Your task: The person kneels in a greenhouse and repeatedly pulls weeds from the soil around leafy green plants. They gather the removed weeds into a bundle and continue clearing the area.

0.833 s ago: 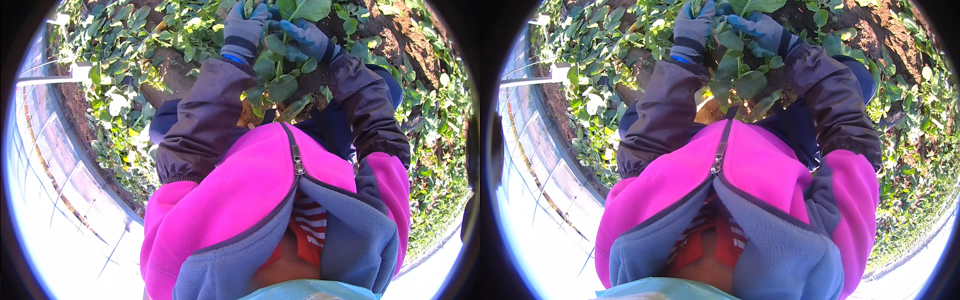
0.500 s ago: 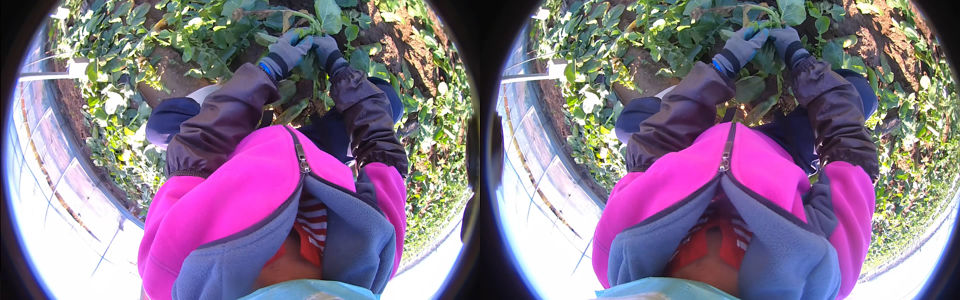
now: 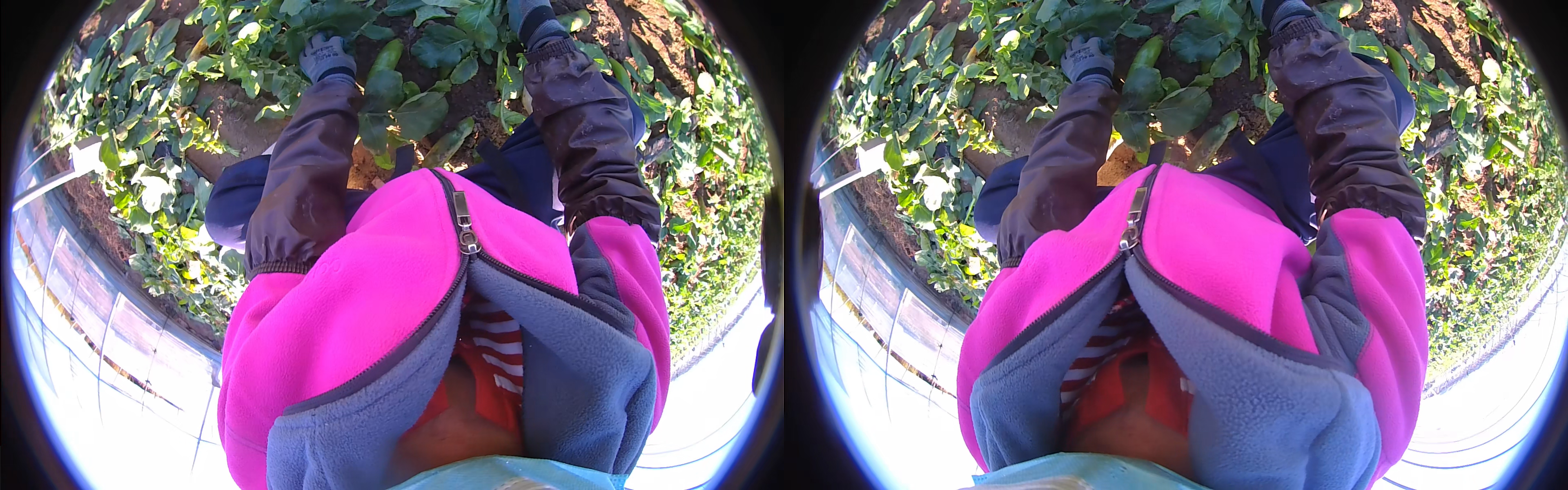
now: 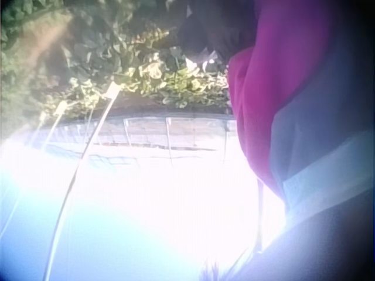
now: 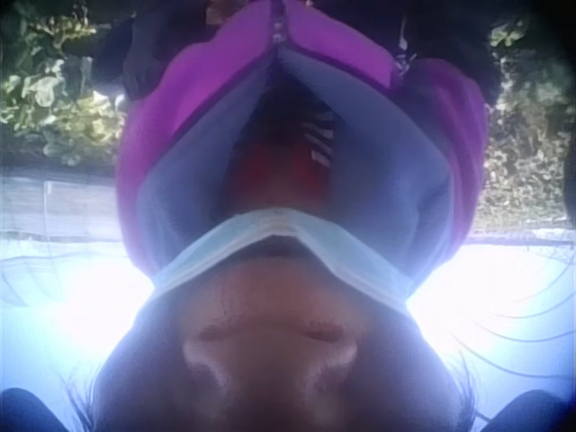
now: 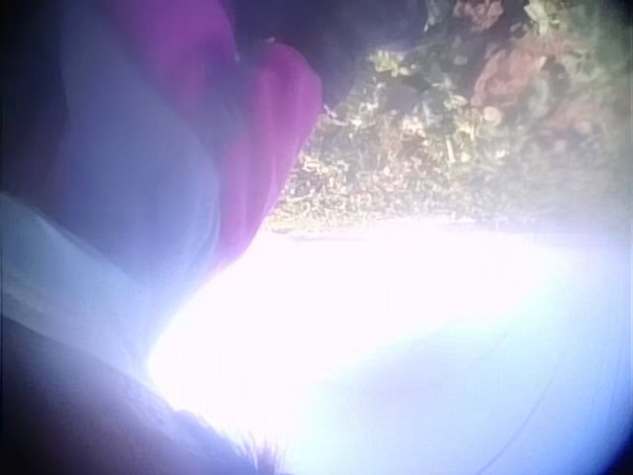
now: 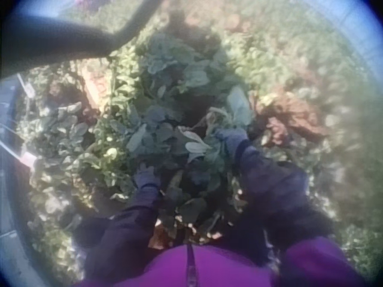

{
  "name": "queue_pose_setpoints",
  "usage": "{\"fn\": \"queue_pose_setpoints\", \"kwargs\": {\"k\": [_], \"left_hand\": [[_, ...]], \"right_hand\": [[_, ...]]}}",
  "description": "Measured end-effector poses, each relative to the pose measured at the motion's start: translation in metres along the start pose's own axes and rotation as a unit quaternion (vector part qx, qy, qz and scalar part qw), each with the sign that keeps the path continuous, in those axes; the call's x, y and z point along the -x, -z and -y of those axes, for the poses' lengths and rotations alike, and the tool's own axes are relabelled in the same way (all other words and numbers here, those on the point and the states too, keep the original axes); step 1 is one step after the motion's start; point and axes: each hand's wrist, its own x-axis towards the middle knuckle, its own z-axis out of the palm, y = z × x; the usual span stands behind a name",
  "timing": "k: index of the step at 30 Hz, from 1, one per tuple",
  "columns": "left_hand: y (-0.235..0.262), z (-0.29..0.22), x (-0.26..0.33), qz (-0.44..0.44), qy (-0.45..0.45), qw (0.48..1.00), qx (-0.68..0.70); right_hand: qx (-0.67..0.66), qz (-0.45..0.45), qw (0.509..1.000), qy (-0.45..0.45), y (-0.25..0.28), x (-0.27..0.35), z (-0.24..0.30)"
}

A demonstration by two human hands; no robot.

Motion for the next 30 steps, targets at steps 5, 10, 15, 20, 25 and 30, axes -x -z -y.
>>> {"fn": "queue_pose_setpoints", "kwargs": {"k": [5,10,15,20,25,30], "left_hand": [[0.012,0.002,-0.004,0.053,0.040,0.998,-0.001],[0.009,-0.006,-0.011,0.151,0.033,0.986,-0.070],[0.008,0.004,-0.005,0.156,0.025,0.986,-0.055],[0.008,0.018,0.015,0.146,-0.037,0.989,-0.008],[0.013,0.016,0.020,0.166,-0.065,0.984,0.000],[0.018,0.014,0.015,0.250,-0.070,0.964,-0.061]], "right_hand": [[-0.488,-0.019,0.825,-0.286,0.006,0.018,0.027],[0.155,0.027,0.969,0.190,0.026,0.022,0.033],[0.078,0.092,0.980,0.159,0.014,0.033,0.038],[0.091,0.127,0.976,0.150,0.003,0.037,0.057],[0.059,0.108,0.973,0.193,-0.001,0.053,0.066],[-0.010,0.129,0.981,0.143,-0.005,0.074,0.056]]}}
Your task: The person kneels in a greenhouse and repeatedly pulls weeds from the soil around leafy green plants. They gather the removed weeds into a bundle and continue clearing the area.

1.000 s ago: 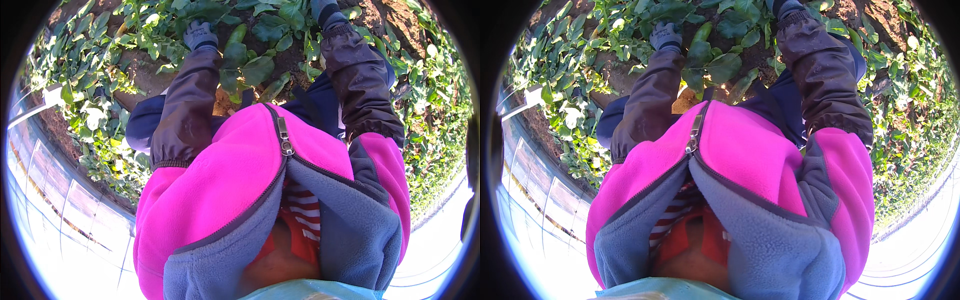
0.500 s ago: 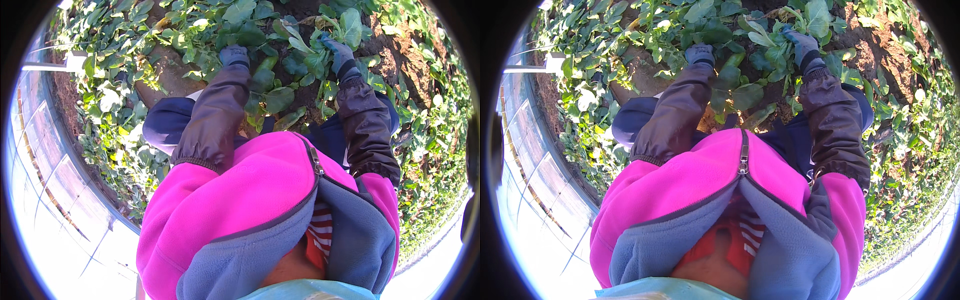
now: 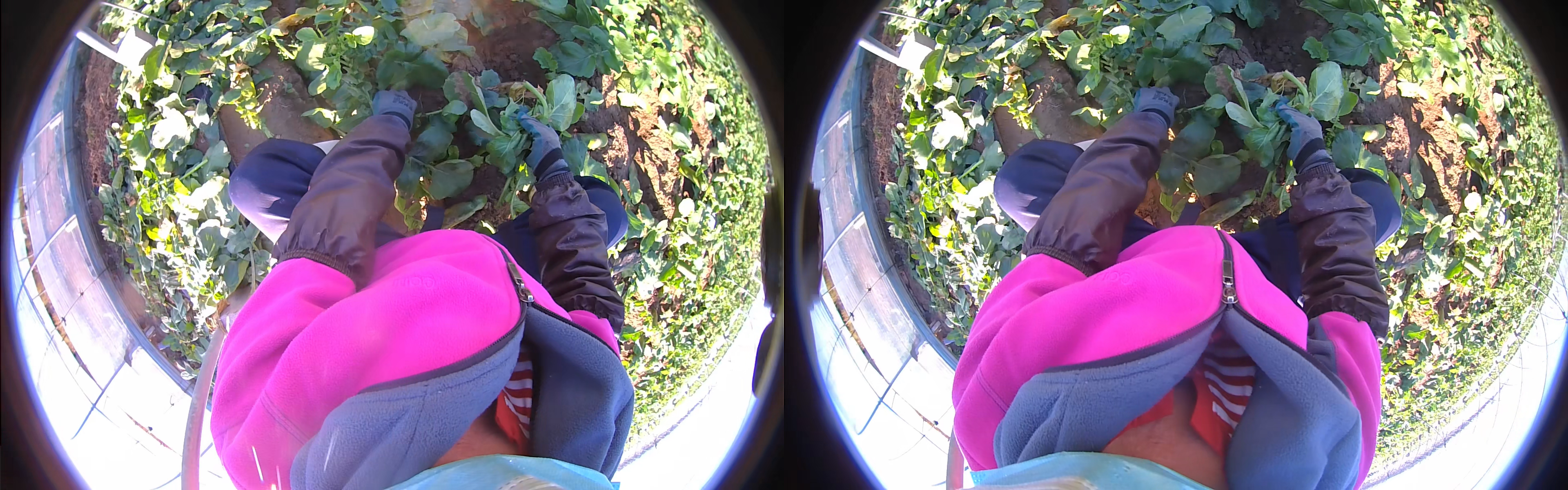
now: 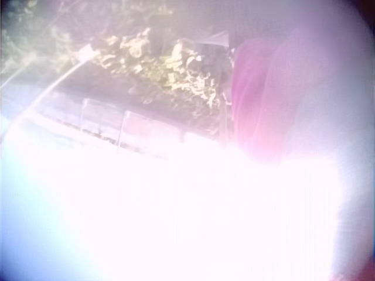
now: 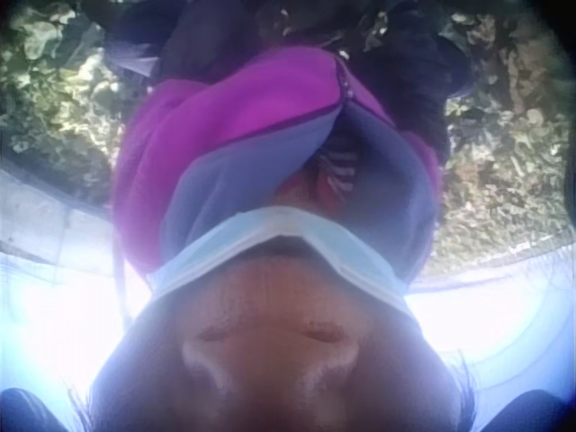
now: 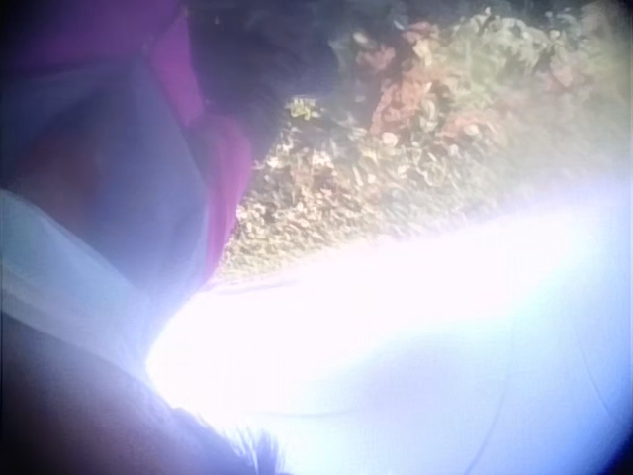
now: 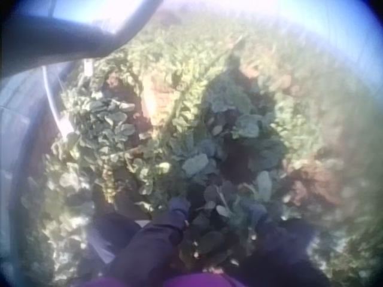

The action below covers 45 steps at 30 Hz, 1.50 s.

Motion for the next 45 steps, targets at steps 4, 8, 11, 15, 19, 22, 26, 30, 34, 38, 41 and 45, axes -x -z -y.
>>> {"fn": "queue_pose_setpoints", "kwargs": {"k": [4,8,11,15,19,22,26,30,34,38,41,45], "left_hand": [[-0.005,0.008,0.006,-0.033,0.005,0.996,0.082],[-0.019,0.023,0.013,-0.110,0.098,0.928,0.343],[-0.032,0.027,0.014,-0.183,0.116,0.809,0.546],[-0.050,0.018,0.011,-0.182,0.140,0.798,0.557],[-0.062,0.010,0.006,-0.228,0.159,0.765,0.581],[-0.065,0.008,0.005,-0.263,0.141,0.743,0.598],[-0.060,0.002,0.011,-0.243,0.110,0.815,0.515],[-0.050,-0.002,0.019,-0.239,-0.049,0.947,0.210],[-0.048,0.002,0.020,-0.136,-0.141,0.981,0.000],[-0.061,0.007,0.013,-0.084,-0.153,0.984,-0.022],[-0.077,0.007,0.009,-0.114,-0.104,0.976,0.154],[-0.082,0.004,0.006,-0.241,0.052,0.783,0.571]], "right_hand": [[0.033,0.018,0.999,0.004,0.001,0.008,0.002],[0.045,0.026,0.998,0.036,0.002,0.003,0.012],[0.016,0.010,0.997,0.079,-0.001,0.000,0.019],[0.005,0.033,0.997,0.075,-0.006,0.005,0.022],[-0.019,0.033,0.996,0.079,-0.009,0.007,0.023],[-0.014,0.047,0.995,0.090,-0.007,0.004,0.030],[0.000,0.049,0.989,0.142,-0.011,-0.005,0.048],[0.025,0.112,0.985,0.129,-0.030,-0.022,0.062],[0.039,0.132,0.988,0.072,-0.051,-0.031,0.061],[-0.025,0.171,0.984,0.051,-0.065,-0.022,0.054],[-0.068,0.143,0.985,0.064,-0.075,-0.009,0.048],[-0.145,0.116,0.982,-0.017,-0.088,0.002,0.039]]}}
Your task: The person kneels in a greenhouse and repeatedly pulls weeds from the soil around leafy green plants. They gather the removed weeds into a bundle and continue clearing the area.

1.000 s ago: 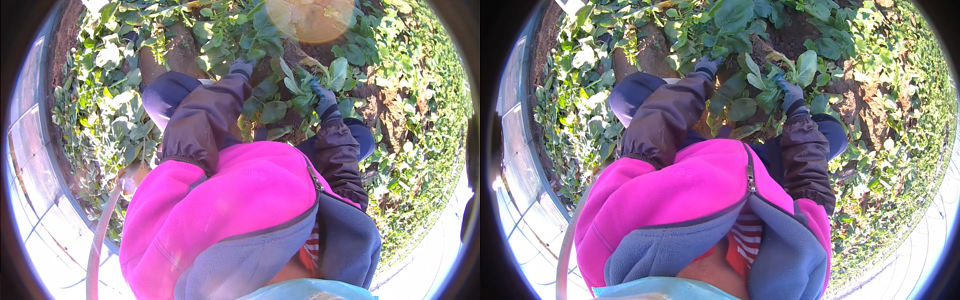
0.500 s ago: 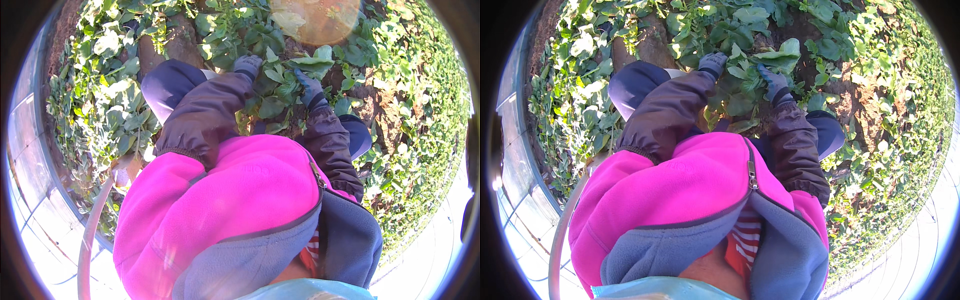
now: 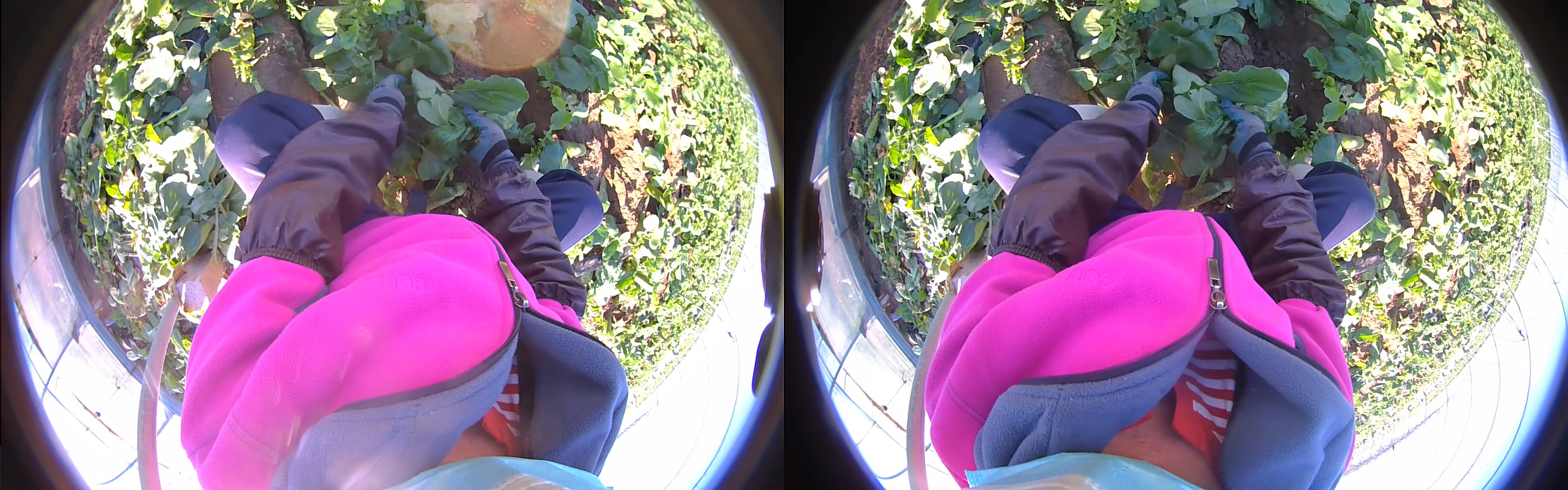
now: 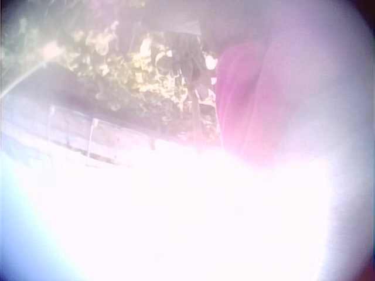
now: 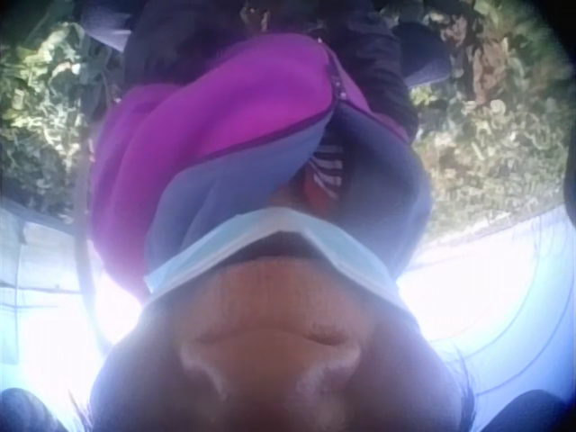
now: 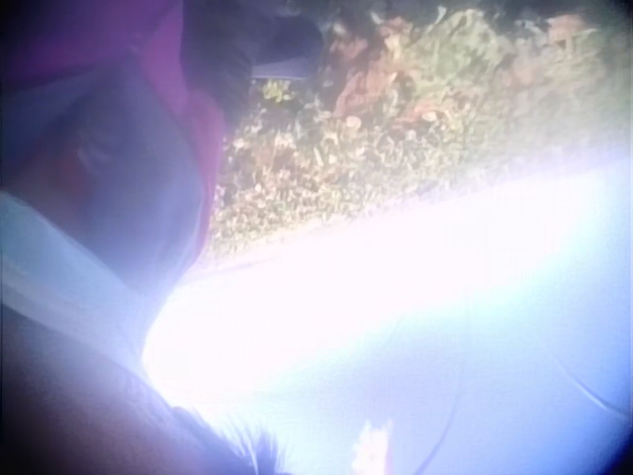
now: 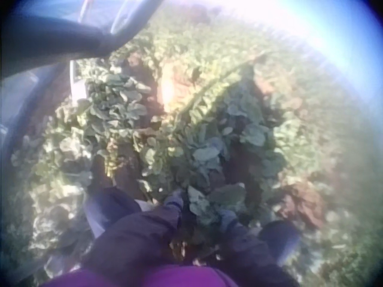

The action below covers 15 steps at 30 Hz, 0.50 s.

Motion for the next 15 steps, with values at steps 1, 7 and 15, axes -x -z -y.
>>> {"fn": "queue_pose_setpoints", "kwargs": {"k": [1,7,15], "left_hand": [[-0.001,-0.005,-0.002,0.000,-0.011,1.000,-0.023],[0.015,-0.042,-0.044,0.041,-0.107,0.976,-0.184],[0.060,0.012,-0.094,0.133,0.017,0.930,-0.343]], "right_hand": [[0.019,-0.009,1.000,0.011,0.001,0.001,-0.003],[-0.183,-0.028,0.979,-0.081,0.019,0.013,-0.016],[-0.314,-0.082,0.931,-0.166,0.026,0.023,-0.018]]}}
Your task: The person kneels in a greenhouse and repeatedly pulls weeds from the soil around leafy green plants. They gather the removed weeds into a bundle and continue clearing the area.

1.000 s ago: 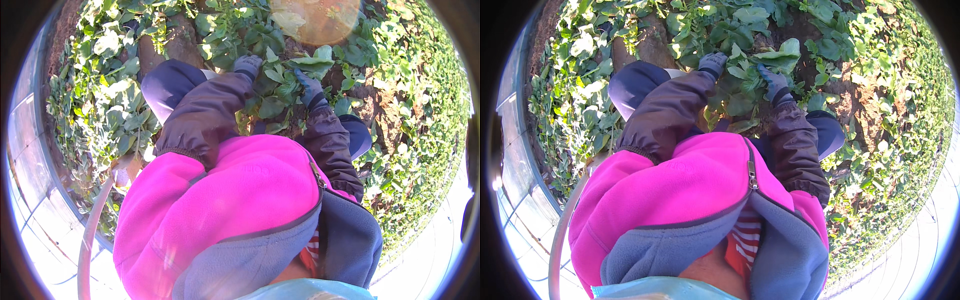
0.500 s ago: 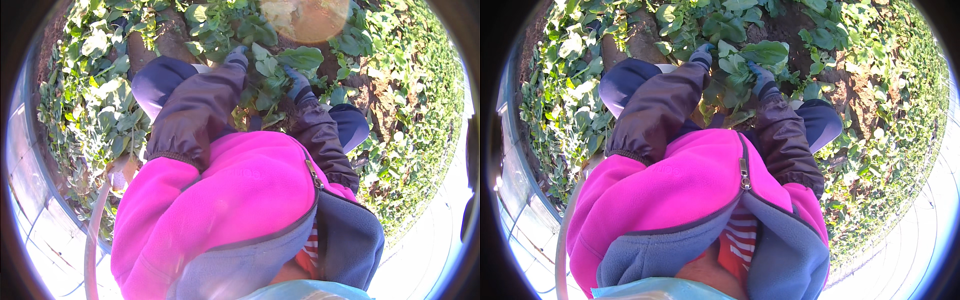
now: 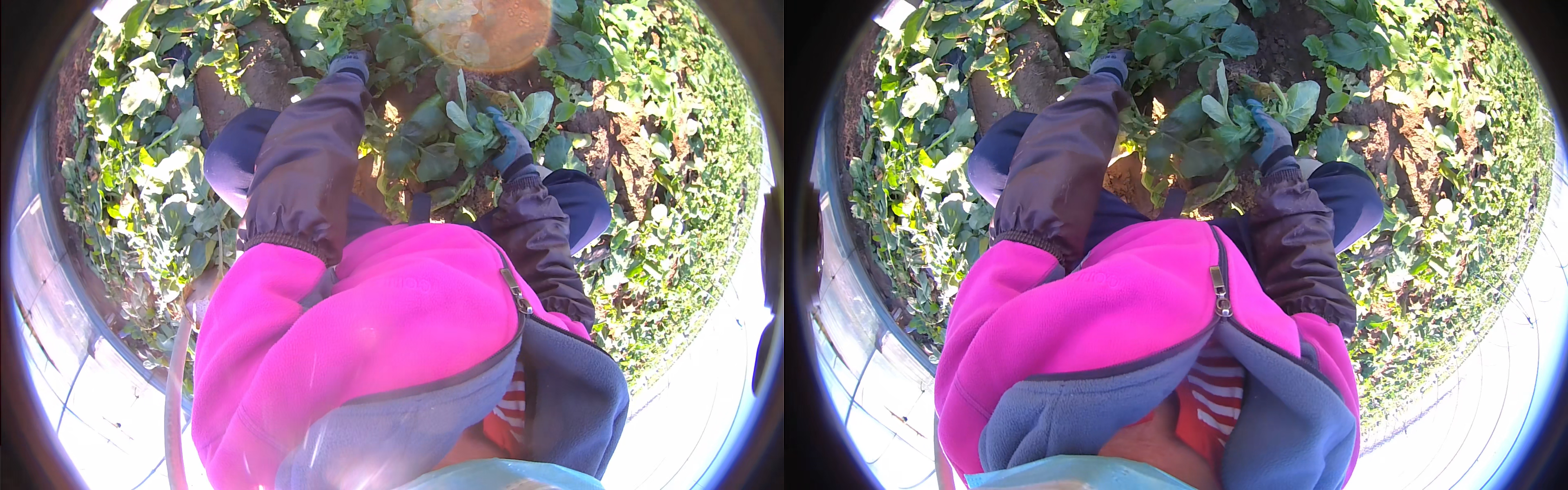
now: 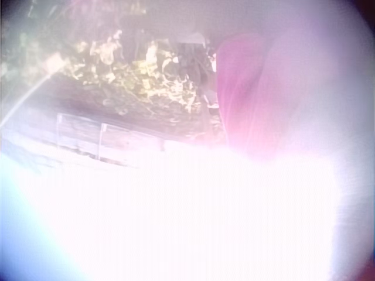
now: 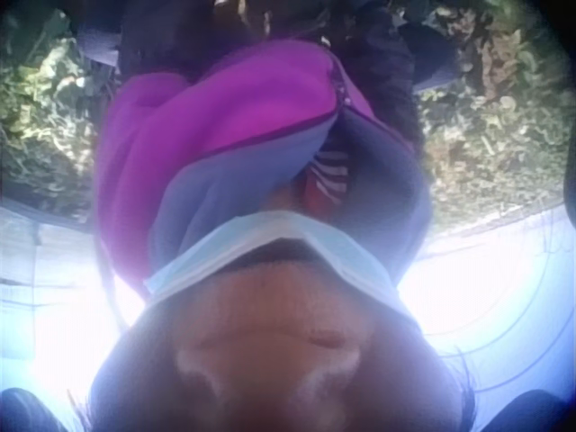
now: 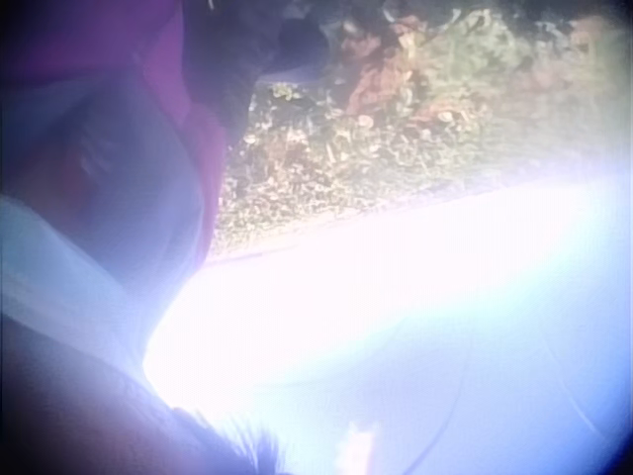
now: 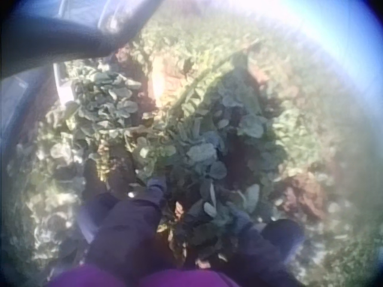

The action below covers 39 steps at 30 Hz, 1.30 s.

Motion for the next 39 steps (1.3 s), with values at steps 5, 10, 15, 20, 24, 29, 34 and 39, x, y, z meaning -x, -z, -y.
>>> {"fn": "queue_pose_setpoints", "kwargs": {"k": [5,10,15,20,24,29,34,39], "left_hand": [[-0.012,-0.014,-0.003,0.096,-0.112,0.982,-0.118],[-0.019,-0.034,0.003,0.072,-0.068,0.985,-0.140],[-0.032,-0.043,-0.002,-0.066,0.088,0.994,-0.023],[-0.035,-0.048,0.001,-0.071,0.099,0.991,-0.052],[-0.013,-0.054,0.022,-0.019,0.072,0.989,-0.128],[0.023,-0.071,0.049,0.006,0.012,1.000,-0.023],[0.008,-0.102,0.049,-0.037,-0.057,0.996,0.049],[-0.023,-0.107,0.048,0.063,0.040,0.994,-0.076]], "right_hand": [[-0.192,-0.018,0.978,-0.078,-0.001,-0.001,-0.004],[0.064,-0.018,0.997,0.051,0.006,-0.006,-0.030],[0.047,-0.036,0.998,0.008,0.008,-0.009,-0.046],[0.231,0.000,0.967,0.102,0.000,0.000,-0.016],[0.420,0.023,0.889,0.179,-0.006,0.005,0.002],[0.193,0.026,0.978,0.079,-0.010,-0.008,-0.022],[0.113,-0.003,0.993,0.036,-0.014,-0.012,-0.036],[0.292,0.011,0.948,0.126,-0.020,0.014,-0.014]]}}
